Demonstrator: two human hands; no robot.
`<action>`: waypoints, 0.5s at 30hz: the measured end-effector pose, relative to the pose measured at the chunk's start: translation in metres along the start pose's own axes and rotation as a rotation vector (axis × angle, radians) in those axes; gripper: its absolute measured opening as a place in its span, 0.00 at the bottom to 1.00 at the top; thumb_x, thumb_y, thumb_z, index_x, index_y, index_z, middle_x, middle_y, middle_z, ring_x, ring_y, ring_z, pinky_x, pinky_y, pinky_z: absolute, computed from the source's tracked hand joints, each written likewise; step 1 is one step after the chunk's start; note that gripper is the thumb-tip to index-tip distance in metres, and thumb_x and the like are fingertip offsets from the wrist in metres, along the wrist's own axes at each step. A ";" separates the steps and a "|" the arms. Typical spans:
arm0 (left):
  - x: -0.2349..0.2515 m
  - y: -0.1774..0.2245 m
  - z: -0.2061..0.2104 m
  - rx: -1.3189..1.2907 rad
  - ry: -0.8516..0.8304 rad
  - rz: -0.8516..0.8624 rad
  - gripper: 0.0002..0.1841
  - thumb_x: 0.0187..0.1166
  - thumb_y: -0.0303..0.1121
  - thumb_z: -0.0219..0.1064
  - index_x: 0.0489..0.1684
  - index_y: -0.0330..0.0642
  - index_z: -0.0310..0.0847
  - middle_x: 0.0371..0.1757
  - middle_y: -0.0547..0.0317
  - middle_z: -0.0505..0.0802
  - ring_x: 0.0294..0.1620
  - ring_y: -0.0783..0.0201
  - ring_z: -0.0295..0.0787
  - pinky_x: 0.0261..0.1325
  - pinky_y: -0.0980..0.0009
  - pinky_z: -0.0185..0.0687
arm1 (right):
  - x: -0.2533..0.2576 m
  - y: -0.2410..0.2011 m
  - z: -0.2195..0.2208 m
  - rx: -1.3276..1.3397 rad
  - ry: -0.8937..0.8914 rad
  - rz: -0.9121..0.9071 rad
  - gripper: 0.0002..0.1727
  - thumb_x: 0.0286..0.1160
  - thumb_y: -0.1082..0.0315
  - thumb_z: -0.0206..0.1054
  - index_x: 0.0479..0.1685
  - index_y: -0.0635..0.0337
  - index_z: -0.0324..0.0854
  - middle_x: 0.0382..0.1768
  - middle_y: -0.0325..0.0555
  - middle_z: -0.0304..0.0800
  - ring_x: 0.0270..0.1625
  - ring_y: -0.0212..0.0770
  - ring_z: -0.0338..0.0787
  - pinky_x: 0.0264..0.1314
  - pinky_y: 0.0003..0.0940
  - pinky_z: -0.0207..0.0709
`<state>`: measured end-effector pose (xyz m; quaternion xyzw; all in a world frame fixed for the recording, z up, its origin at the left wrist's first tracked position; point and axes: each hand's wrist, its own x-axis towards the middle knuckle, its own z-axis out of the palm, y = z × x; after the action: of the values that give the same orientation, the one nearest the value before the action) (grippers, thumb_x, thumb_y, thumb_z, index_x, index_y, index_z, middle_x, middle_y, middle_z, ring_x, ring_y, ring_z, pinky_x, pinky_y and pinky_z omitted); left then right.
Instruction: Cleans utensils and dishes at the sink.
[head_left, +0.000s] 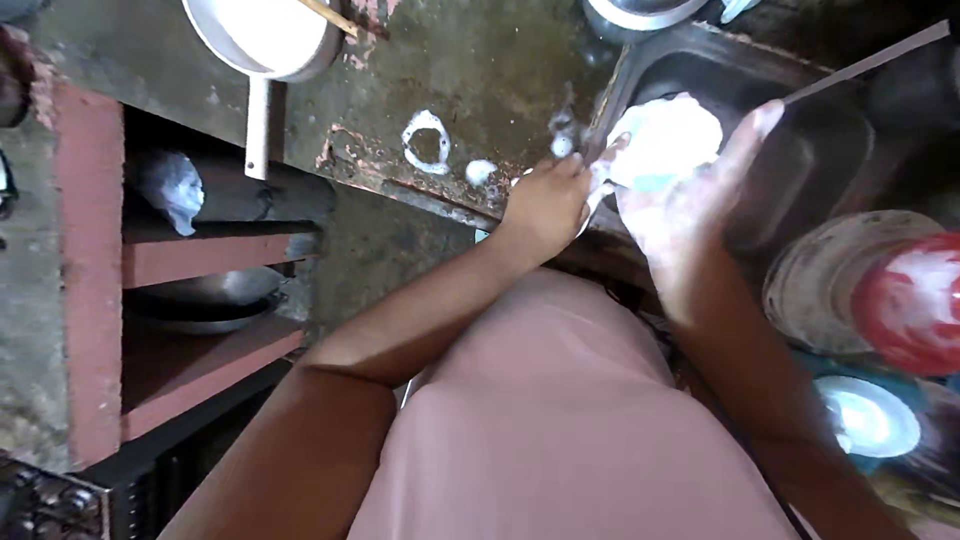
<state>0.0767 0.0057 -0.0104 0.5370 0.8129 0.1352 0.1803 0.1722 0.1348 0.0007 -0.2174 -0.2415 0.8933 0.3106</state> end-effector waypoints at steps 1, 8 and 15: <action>-0.002 -0.001 0.002 -0.006 0.049 0.005 0.18 0.87 0.38 0.57 0.70 0.53 0.85 0.59 0.51 0.92 0.63 0.46 0.88 0.60 0.49 0.87 | 0.001 0.002 -0.004 -0.027 -0.058 -0.008 0.37 0.86 0.31 0.35 0.56 0.56 0.72 0.48 0.53 0.82 0.50 0.48 0.86 0.58 0.52 0.83; -0.010 -0.014 -0.009 -0.091 0.021 -0.079 0.20 0.90 0.51 0.54 0.69 0.57 0.83 0.49 0.56 0.96 0.53 0.51 0.94 0.56 0.46 0.89 | -0.004 0.001 -0.016 -0.425 0.007 0.028 0.26 0.68 0.78 0.65 0.70 0.62 0.71 0.48 0.52 0.88 0.48 0.47 0.90 0.52 0.51 0.88; -0.004 -0.054 -0.038 -0.368 -0.108 -0.227 0.18 0.88 0.51 0.60 0.67 0.57 0.82 0.43 0.57 0.94 0.46 0.56 0.93 0.54 0.44 0.88 | 0.006 -0.024 -0.030 -0.658 0.055 -0.184 0.24 0.78 0.66 0.59 0.74 0.58 0.77 0.51 0.45 0.90 0.50 0.43 0.91 0.51 0.46 0.89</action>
<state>0.0171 -0.0199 0.0025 0.4066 0.8189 0.2314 0.3325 0.1951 0.1639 -0.0105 -0.3070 -0.5268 0.7297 0.3096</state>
